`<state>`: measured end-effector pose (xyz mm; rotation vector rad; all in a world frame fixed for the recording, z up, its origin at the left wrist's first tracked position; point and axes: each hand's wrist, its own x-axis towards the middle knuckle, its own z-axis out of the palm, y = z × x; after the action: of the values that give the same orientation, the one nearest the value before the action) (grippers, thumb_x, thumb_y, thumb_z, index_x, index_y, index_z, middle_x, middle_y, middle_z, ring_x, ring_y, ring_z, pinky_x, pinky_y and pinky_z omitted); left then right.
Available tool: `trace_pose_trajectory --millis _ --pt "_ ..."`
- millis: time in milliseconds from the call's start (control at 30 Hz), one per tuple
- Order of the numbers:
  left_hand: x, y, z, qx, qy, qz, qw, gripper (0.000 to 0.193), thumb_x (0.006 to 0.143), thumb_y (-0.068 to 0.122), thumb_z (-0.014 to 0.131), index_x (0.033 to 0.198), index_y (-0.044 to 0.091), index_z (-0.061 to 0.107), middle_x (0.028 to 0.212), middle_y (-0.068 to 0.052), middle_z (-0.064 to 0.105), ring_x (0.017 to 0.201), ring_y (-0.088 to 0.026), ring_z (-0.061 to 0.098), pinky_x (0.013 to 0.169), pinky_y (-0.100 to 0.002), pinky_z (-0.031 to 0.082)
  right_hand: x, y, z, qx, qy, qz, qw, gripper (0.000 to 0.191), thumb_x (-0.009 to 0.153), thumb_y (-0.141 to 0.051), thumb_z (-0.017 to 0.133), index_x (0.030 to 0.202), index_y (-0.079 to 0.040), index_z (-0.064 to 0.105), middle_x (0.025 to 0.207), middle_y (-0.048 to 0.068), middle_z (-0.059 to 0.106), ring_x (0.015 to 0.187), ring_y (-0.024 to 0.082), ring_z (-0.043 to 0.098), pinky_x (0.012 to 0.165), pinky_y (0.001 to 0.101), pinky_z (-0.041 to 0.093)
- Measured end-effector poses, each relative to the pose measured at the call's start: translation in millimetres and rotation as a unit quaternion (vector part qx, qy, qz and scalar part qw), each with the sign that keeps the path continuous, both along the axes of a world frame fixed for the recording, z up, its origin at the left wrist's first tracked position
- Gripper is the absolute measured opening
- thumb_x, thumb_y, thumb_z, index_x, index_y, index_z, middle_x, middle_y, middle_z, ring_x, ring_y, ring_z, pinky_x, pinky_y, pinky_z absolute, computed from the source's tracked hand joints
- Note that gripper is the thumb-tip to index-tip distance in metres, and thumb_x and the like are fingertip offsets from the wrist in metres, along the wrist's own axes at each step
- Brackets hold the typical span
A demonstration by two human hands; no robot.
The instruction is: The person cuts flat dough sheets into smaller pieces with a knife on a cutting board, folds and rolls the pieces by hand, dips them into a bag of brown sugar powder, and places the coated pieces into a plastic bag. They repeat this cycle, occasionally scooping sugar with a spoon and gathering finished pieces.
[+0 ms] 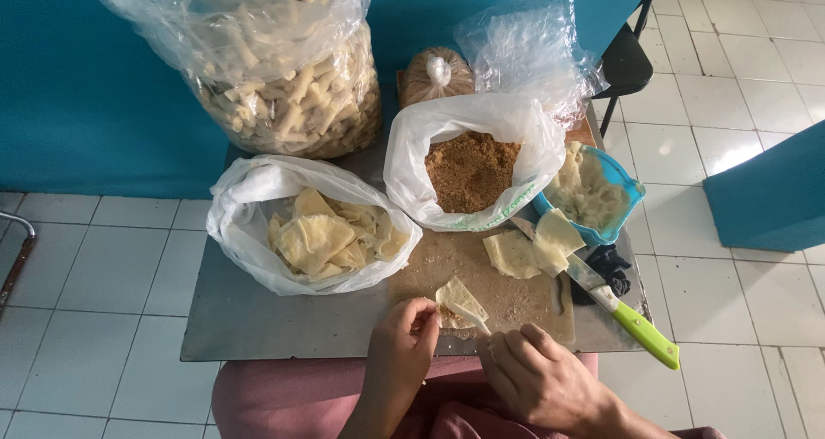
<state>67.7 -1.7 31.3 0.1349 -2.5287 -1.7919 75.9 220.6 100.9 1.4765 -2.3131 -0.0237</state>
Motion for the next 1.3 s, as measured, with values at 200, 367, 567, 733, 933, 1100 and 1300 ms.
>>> trace_pose_trajectory --millis 200,367,567,733,933,1100,1300 --pt "1.6 -0.5 13.2 -0.02 0.052 -0.04 0.998 0.013 0.091 0.012 0.069 0.102 0.005 0.07 0.095 -0.011 0.071 0.078 -0.023 0.075 0.062 -0.034 0.061 -27.3 6.0 -7.9 -0.152 0.029 -0.135 0.979 0.036 0.083 -0.008 0.067 0.119 -0.003 0.071 0.105 0.008 0.07 0.098 0.024 0.061 0.078 0.0399 0.042" --pt "2.2 -0.8 18.5 -0.113 0.161 -0.045 0.979 0.01 0.091 0.009 0.07 0.1 0.005 0.07 0.093 -0.011 0.069 0.079 -0.031 0.07 0.067 -0.04 0.056 -136.5 -16.5 -17.8 -0.283 -0.07 -0.331 0.897 0.013 0.1 -0.007 0.064 0.112 -0.008 0.069 0.098 0.008 0.064 0.097 0.029 0.057 0.09 0.0451 0.042" --pt "1.0 -1.6 21.4 -0.088 0.077 -0.049 0.992 0.01 0.09 0.011 0.072 0.099 0.007 0.07 0.096 -0.009 0.065 0.076 -0.028 0.07 0.065 -0.039 0.055 -165.1 -31.6 -6.6 -0.22 0.009 -0.346 0.912 0.031 0.084 -0.008 0.063 0.114 -0.007 0.068 0.121 0.013 0.059 0.114 0.032 0.055 0.099 0.0468 0.04" --pt "-3.2 -4.1 23.2 -0.085 0.048 -0.06 0.993 0.01 0.087 0.013 0.074 0.097 0.009 0.073 0.092 -0.008 0.065 0.067 -0.025 0.068 0.06 -0.036 0.054 -92.6 -27.7 -7.0 -0.175 -0.174 -0.339 0.908 0.013 0.09 -0.018 0.065 0.101 -0.01 0.068 0.103 0.01 0.064 0.1 0.03 0.058 0.088 0.0461 0.041" --pt "-4.5 -4.2 27.9 -0.095 0.026 -0.066 0.993 0.011 0.089 0.015 0.074 0.098 0.009 0.073 0.091 -0.006 0.067 0.067 -0.021 0.069 0.06 -0.035 0.055 -36.2 -29.7 -23.2 -0.153 -0.295 -0.328 0.884 0.021 0.079 -0.026 0.073 0.09 -0.01 0.066 0.091 0.008 0.067 0.096 0.03 0.062 0.081 0.0451 0.044" --pt "-7.2 -3.0 31.6 -0.104 0.019 -0.067 0.992 0.011 0.087 0.015 0.074 0.098 0.01 0.072 0.092 -0.005 0.066 0.071 -0.021 0.071 0.062 -0.034 0.056 -36.6 -35.3 -31.1 -0.191 -0.315 -0.35 0.861 0.011 0.08 -0.018 0.07 0.087 -0.011 0.067 0.09 0.006 0.07 0.097 0.028 0.065 0.085 0.0423 0.046" --pt "-8.4 -2.9 31.3 -0.12 -0.004 -0.07 0.99 0.014 0.087 0.015 0.074 0.099 0.011 0.071 0.095 -0.005 0.066 0.073 -0.022 0.072 0.064 -0.035 0.057 -34.9 -37.0 -28.1 -0.377 -0.411 -0.326 0.763 0.017 0.087 -0.006 0.063 0.103 -0.007 0.07 0.092 0.006 0.076 0.089 0.024 0.075 0.079 0.0356 0.057"
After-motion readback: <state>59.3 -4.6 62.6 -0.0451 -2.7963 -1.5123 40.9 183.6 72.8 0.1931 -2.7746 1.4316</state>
